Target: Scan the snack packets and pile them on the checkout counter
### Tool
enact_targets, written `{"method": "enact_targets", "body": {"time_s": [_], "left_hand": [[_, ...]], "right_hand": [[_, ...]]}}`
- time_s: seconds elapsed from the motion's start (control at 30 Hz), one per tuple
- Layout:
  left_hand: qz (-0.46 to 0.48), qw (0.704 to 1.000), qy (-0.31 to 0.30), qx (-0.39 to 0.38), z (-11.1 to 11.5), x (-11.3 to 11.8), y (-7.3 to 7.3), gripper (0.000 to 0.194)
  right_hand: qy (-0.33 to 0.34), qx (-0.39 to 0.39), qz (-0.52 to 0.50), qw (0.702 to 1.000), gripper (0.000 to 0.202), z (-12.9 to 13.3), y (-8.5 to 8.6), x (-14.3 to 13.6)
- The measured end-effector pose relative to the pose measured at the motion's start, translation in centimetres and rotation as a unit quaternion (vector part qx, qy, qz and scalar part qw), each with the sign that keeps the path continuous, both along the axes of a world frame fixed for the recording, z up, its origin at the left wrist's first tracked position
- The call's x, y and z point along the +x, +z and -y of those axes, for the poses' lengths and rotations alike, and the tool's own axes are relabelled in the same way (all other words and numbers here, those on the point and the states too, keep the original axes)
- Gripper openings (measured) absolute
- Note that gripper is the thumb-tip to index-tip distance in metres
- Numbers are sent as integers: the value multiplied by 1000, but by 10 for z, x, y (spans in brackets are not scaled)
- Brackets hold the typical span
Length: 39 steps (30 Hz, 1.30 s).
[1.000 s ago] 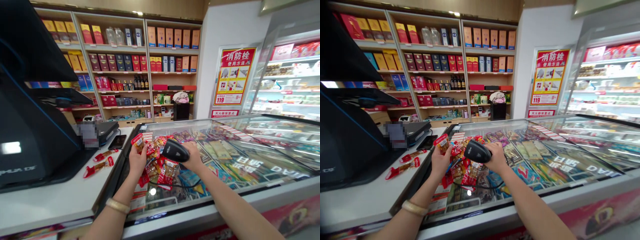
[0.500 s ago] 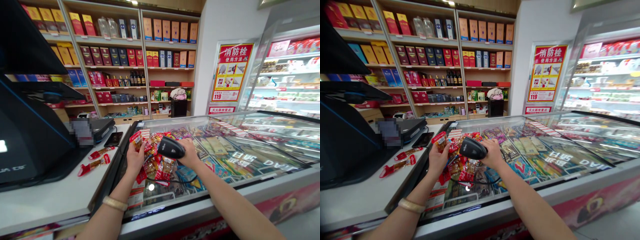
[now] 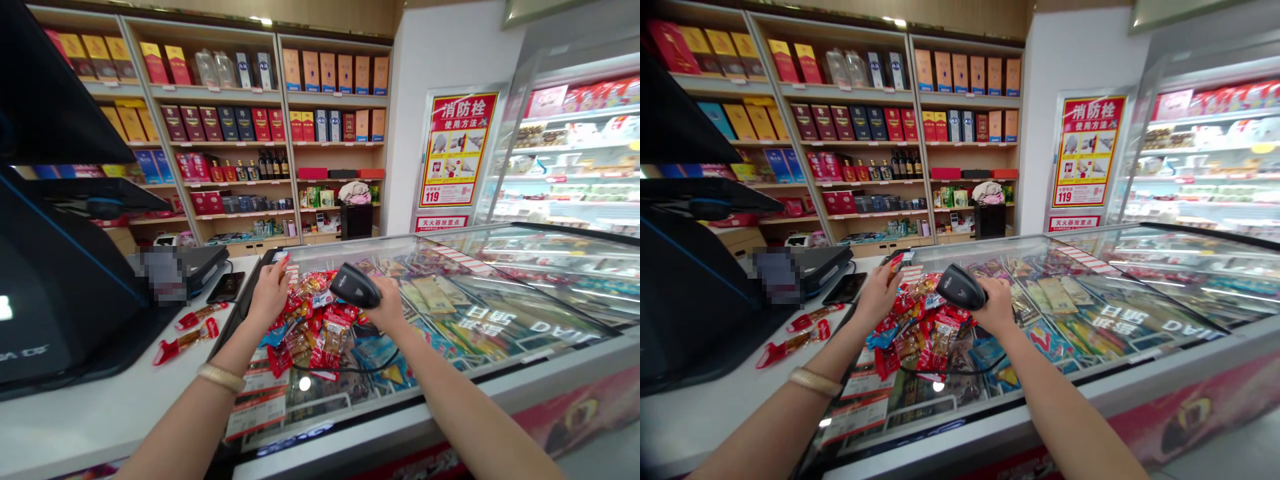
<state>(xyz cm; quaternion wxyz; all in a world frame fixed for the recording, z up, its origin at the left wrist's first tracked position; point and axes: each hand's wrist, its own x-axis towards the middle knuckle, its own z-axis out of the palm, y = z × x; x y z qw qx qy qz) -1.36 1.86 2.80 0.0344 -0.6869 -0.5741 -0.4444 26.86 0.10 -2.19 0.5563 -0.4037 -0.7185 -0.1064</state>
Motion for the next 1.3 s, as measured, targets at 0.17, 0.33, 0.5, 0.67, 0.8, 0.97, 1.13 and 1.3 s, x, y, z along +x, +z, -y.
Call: {"method": "enact_targets", "body": {"time_s": [0.17, 0.33, 0.5, 0.67, 0.8, 0.97, 1.13, 1.3], "left_hand": [[-150, 978, 9, -145, -23, 12, 1, 57], [-141, 975, -23, -172, -24, 10, -7, 58], [-85, 993, -16, -84, -3, -28, 2, 64], [-104, 970, 170, -138, 37, -130, 13, 58], [-112, 928, 203, -292, 55, -191, 4, 40], [-13, 930, 179, -320, 57, -208, -10, 42], [122, 916, 157, -349, 60, -202, -2, 40], [339, 925, 51, -163, 62, -129, 21, 45]], "right_hand": [[-18, 9, -28, 999, 23, -7, -2, 5], [-25, 12, -13, 1000, 23, -8, -6, 7], [-21, 6, -9, 1000, 22, -10, -10, 10], [-21, -6, -11, 1000, 24, -11, -11, 11], [-13, -22, -4, 1000, 24, -11, -9, 11], [-29, -11, 13, 999, 26, -10, -10, 7], [-37, -7, 14, 999, 21, -10, -10, 3], [-22, -25, -11, 999, 21, -9, -6, 4]]}}
